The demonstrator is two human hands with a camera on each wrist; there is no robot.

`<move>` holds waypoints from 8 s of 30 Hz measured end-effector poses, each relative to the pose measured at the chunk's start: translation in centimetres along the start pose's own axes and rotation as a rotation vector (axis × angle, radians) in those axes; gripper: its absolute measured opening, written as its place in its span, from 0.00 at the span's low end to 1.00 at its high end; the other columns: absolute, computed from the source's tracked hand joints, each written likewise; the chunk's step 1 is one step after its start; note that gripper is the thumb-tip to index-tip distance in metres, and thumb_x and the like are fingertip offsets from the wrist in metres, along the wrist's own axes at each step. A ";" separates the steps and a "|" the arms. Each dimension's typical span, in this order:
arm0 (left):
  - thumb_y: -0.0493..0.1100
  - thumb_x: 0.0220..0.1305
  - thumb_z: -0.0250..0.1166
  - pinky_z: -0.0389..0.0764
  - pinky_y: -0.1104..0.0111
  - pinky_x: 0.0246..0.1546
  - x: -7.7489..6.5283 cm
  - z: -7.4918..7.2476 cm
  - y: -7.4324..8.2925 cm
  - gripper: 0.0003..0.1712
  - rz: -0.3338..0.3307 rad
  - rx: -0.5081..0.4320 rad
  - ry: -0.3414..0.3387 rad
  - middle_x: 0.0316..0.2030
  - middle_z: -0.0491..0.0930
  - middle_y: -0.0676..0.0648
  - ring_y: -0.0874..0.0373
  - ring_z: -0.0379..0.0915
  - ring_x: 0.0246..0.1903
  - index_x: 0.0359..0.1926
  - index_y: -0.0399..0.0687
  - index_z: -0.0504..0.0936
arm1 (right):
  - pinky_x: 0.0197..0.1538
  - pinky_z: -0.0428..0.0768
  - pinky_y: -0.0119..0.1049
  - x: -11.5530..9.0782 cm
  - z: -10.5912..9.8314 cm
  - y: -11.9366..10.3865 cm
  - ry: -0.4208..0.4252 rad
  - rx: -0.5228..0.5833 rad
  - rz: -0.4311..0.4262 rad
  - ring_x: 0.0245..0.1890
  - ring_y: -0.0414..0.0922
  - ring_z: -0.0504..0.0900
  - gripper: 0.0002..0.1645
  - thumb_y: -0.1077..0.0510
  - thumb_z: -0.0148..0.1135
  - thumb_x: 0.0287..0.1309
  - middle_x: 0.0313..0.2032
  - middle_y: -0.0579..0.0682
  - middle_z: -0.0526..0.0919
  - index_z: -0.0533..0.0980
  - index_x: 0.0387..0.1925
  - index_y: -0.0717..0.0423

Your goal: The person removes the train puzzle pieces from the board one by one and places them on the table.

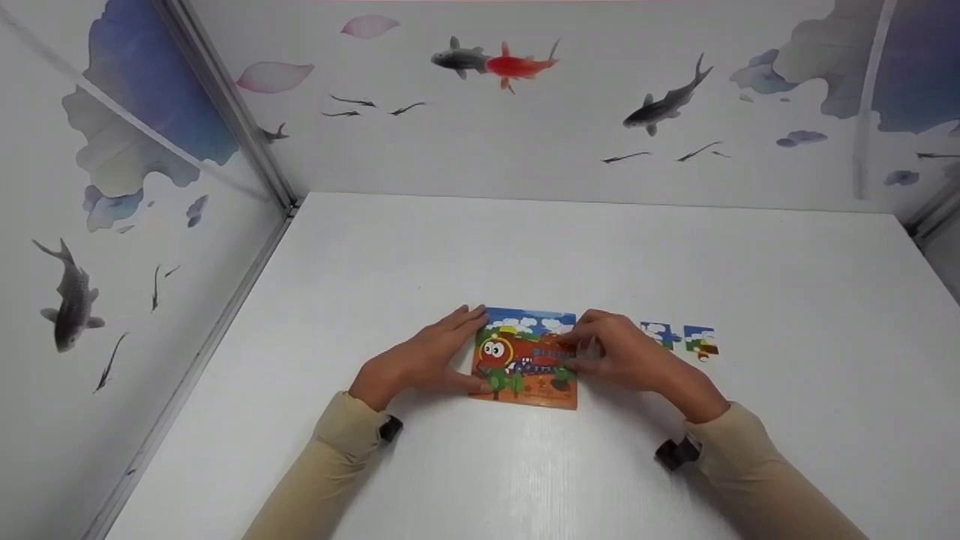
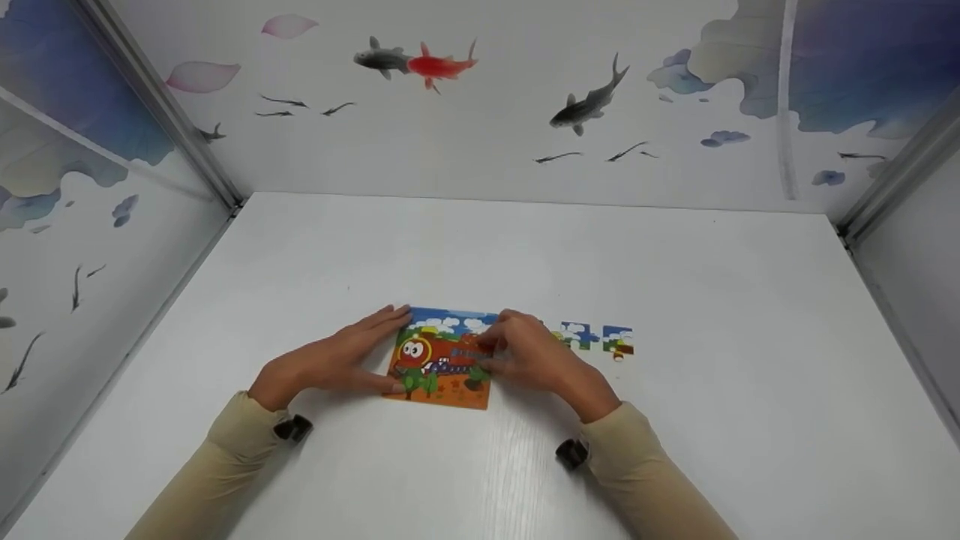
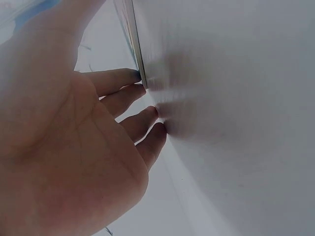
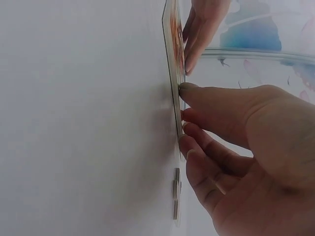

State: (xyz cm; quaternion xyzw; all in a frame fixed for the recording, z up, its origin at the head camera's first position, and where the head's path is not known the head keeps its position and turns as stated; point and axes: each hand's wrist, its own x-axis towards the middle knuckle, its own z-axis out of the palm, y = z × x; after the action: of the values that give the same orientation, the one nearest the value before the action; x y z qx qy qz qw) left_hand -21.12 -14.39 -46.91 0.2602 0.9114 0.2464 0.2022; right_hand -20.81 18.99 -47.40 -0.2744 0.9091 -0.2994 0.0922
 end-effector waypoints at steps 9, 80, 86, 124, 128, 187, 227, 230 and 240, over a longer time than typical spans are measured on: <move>0.65 0.64 0.78 0.52 0.45 0.87 0.0 0.0 0.0 0.64 0.006 0.008 -0.002 0.89 0.46 0.53 0.50 0.34 0.89 0.88 0.52 0.52 | 0.42 0.78 0.33 0.0 0.2 0.3 0.009 0.019 -0.007 0.42 0.44 0.78 0.17 0.57 0.77 0.66 0.46 0.49 0.86 0.89 0.55 0.53; 0.60 0.69 0.75 0.54 0.36 0.84 -0.3 0.0 0.4 0.41 0.052 0.022 -0.042 0.89 0.43 0.46 0.40 0.31 0.89 0.79 0.83 0.69 | 0.45 0.81 0.37 -0.5 0.9 -1.1 0.035 0.017 0.029 0.47 0.45 0.79 0.24 0.58 0.79 0.64 0.50 0.49 0.83 0.85 0.61 0.53; 0.62 0.69 0.74 0.55 0.38 0.84 -0.2 0.0 0.3 0.41 0.040 0.044 -0.041 0.89 0.42 0.47 0.41 0.32 0.89 0.79 0.88 0.67 | 0.46 0.80 0.38 -0.4 0.8 -1.1 0.031 0.011 0.014 0.48 0.46 0.79 0.23 0.56 0.76 0.67 0.52 0.51 0.83 0.85 0.62 0.53; 0.58 0.68 0.77 0.56 0.38 0.84 -0.4 -0.2 0.4 0.41 0.048 -0.016 -0.048 0.89 0.44 0.46 0.42 0.31 0.89 0.79 0.79 0.71 | 0.47 0.83 0.39 -1.1 0.0 0.3 0.071 0.005 -0.039 0.47 0.47 0.83 0.23 0.57 0.77 0.66 0.52 0.49 0.86 0.85 0.61 0.54; 0.59 0.68 0.77 0.57 0.39 0.84 -0.4 -0.3 0.3 0.41 0.052 -0.017 -0.054 0.89 0.44 0.46 0.42 0.31 0.89 0.79 0.78 0.72 | 0.46 0.82 0.37 -1.2 0.0 0.4 0.083 0.012 -0.052 0.47 0.46 0.83 0.24 0.56 0.78 0.65 0.53 0.49 0.86 0.84 0.61 0.54; 0.65 0.66 0.75 0.51 0.45 0.87 -0.7 -0.6 0.3 0.61 0.010 0.024 -0.067 0.89 0.41 0.54 0.50 0.30 0.89 0.89 0.62 0.50 | 0.37 0.80 0.32 -3.6 -1.7 1.6 0.200 0.046 0.006 0.45 0.45 0.85 0.26 0.59 0.78 0.65 0.52 0.45 0.86 0.83 0.63 0.52; 0.69 0.65 0.74 0.49 0.49 0.88 -0.5 -0.5 -0.3 0.65 -0.010 0.006 -0.075 0.90 0.38 0.55 0.54 0.28 0.89 0.89 0.58 0.47 | 0.44 0.84 0.38 -6.2 -2.2 2.6 0.105 -0.087 0.140 0.43 0.42 0.81 0.23 0.56 0.85 0.54 0.43 0.41 0.86 0.88 0.52 0.51; 0.68 0.65 0.74 0.49 0.49 0.88 -0.4 -0.5 -0.2 0.65 -0.013 0.006 -0.079 0.90 0.37 0.55 0.54 0.28 0.89 0.89 0.58 0.46 | 0.45 0.84 0.38 -6.2 -2.1 2.8 0.103 -0.099 0.127 0.43 0.42 0.80 0.22 0.57 0.85 0.54 0.43 0.41 0.85 0.88 0.51 0.50; 0.69 0.65 0.74 0.49 0.50 0.88 -0.4 -0.6 -0.1 0.65 -0.015 0.017 -0.084 0.90 0.38 0.55 0.54 0.28 0.89 0.89 0.58 0.47 | 0.44 0.82 0.37 -6.5 -2.4 2.6 0.101 -0.091 0.137 0.44 0.43 0.81 0.27 0.55 0.85 0.55 0.45 0.43 0.86 0.87 0.56 0.51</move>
State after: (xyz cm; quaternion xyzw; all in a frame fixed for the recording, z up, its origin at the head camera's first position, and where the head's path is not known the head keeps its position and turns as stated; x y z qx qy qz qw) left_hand -21.14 -14.85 -46.40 0.2651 0.9061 0.2262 0.2401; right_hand -17.38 25.48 -47.00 -0.1999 0.9419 -0.2644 0.0540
